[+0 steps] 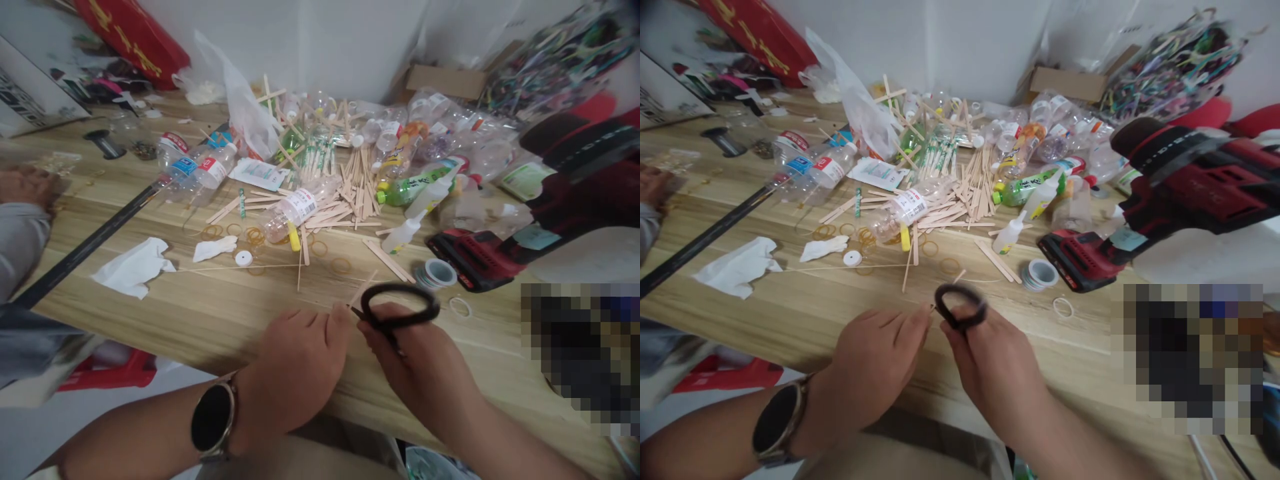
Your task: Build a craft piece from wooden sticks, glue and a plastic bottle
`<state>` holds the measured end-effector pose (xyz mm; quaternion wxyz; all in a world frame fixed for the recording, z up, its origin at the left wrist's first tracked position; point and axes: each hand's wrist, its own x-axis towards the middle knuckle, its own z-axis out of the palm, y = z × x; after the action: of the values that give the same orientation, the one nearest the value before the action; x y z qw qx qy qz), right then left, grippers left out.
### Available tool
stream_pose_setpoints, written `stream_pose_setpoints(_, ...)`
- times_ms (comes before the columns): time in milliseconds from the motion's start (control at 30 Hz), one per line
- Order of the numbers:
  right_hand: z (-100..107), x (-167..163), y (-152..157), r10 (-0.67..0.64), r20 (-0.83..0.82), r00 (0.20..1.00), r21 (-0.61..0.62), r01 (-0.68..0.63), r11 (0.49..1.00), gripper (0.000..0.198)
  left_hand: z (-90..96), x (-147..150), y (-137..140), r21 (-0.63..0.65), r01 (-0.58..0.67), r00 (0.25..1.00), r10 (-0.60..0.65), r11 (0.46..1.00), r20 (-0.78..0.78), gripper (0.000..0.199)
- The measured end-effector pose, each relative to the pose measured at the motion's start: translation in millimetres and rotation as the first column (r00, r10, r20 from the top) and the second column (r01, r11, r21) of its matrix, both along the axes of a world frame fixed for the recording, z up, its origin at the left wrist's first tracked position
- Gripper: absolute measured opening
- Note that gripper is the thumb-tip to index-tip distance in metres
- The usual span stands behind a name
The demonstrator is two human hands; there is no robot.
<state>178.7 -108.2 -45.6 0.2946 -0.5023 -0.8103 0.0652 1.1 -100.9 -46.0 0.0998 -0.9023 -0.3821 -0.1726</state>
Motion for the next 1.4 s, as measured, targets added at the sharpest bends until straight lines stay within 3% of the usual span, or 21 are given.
stream_pose_setpoints(67, -5.5, 2.1, 0.9, -0.002, 0.178, 0.984, 0.223, -0.038, 0.974, 0.021, 3.6, 2.1, 0.7, -0.158, -0.034, 0.999, 0.03, 0.987, -0.025, 0.02)
stream_pose_setpoints(133, -8.0, 3.1, 2.8, -0.004, 0.229, 0.973, 0.265, -0.058, 0.963, 0.021, 8.7, 4.1, 1.5, -0.242, -0.06, 0.997, 0.045, 0.968, -0.064, 0.02)
stream_pose_setpoints(200, -6.3, 2.8, 5.6, 0.012, 0.106, 0.994, 0.117, -0.024, 0.993, 0.019, 15.3, 4.1, 2.8, -0.235, -0.082, 0.996, 0.069, 0.968, -0.061, 0.019)
stream_pose_setpoints(267, -1.4, 2.1, 8.7, -0.006, -0.134, 0.991, -0.165, -0.016, 0.986, 0.022, 23.1, 1.0, 4.4, -0.247, -0.1, 0.994, 0.106, 0.964, 0.011, 0.018)
stream_pose_setpoints(333, 5.0, 1.9, 11.1, -0.092, -0.363, 0.927, -0.437, -0.083, 0.895, 0.028, 30.1, -4.7, 6.3, -0.307, -0.084, 0.984, 0.128, 0.948, 0.126, 0.023)
stream_pose_setpoints(433, 13.8, 2.5, 12.0, -0.288, -0.587, 0.756, -0.661, -0.242, 0.71, 0.04, 32.8, -13.0, 10.8, -0.323, -0.025, 0.947, 0.126, 0.946, 0.296, 0.029)
stream_pose_setpoints(567, 20.3, 2.1, 9.4, -0.555, -0.677, 0.484, -0.733, -0.515, 0.445, 0.042, 18.3, -13.3, 20.4, -0.362, 0.125, 0.875, 0.069, 0.924, 0.479, 0.025)
stream_pose_setpoints(633, 21.2, 1.4, 8.2, -0.639, -0.658, 0.4, -0.713, -0.604, 0.356, 0.042, 8.8, -9.9, 24.5, -0.384, 0.249, 0.839, 0.0, 0.889, 0.544, 0.026)
stream_pose_setpoints(700, 21.1, 0.9, 7.3, -0.679, -0.638, 0.363, -0.698, -0.645, 0.311, 0.043, 1.4, -6.9, 27.0, -0.367, 0.3, 0.838, -0.059, 0.88, 0.543, 0.025)
stream_pose_setpoints(800, 20.5, 0.0, 6.1, -0.688, -0.633, 0.355, -0.697, -0.648, 0.306, 0.043, -4.8, -4.5, 27.3, -0.285, 0.275, 0.881, -0.123, 0.918, 0.456, 0.026)
stream_pose_setpoints(900, 20.0, -2.0, 4.7, -0.642, -0.668, 0.376, -0.707, -0.589, 0.39, 0.042, -5.9, -3.1, 24.5, -0.24, 0.235, 0.895, -0.114, 0.942, 0.431, 0.025)
stream_pose_setpoints(1000, 19.0, -3.8, 3.2, -0.609, -0.683, 0.403, -0.718, -0.522, 0.46, 0.043, -2.4, -1.6, 20.5, -0.277, 0.223, 0.869, -0.062, 0.935, 0.491, 0.025)
stream_pose_setpoints(1100, 17.3, -3.8, 1.9, -0.65, -0.653, 0.389, -0.733, -0.54, 0.413, 0.043, 4.3, -1.4, 17.5, -0.373, 0.223, 0.848, 0.009, 0.901, 0.529, 0.024)
stream_pose_setpoints(1200, 15.7, -3.1, 1.7, -0.685, -0.633, 0.362, -0.729, -0.577, 0.368, 0.042, 10.1, -2.9, 16.2, -0.511, 0.231, 0.835, 0.101, 0.828, 0.541, 0.024)
stream_pose_setpoints(1300, 15.8, -3.7, 2.5, -0.67, -0.636, 0.382, -0.737, -0.557, 0.383, 0.042, 12.3, -4.7, 15.4, -0.583, 0.238, 0.811, 0.171, 0.777, 0.56, 0.027)
stream_pose_setpoints(1400, 18.5, -5.4, 2.7, -0.635, -0.645, 0.424, -0.745, -0.532, 0.401, 0.042, 12.5, -6.0, 13.6, -0.593, 0.222, 0.801, 0.202, 0.774, 0.564, 0.028)
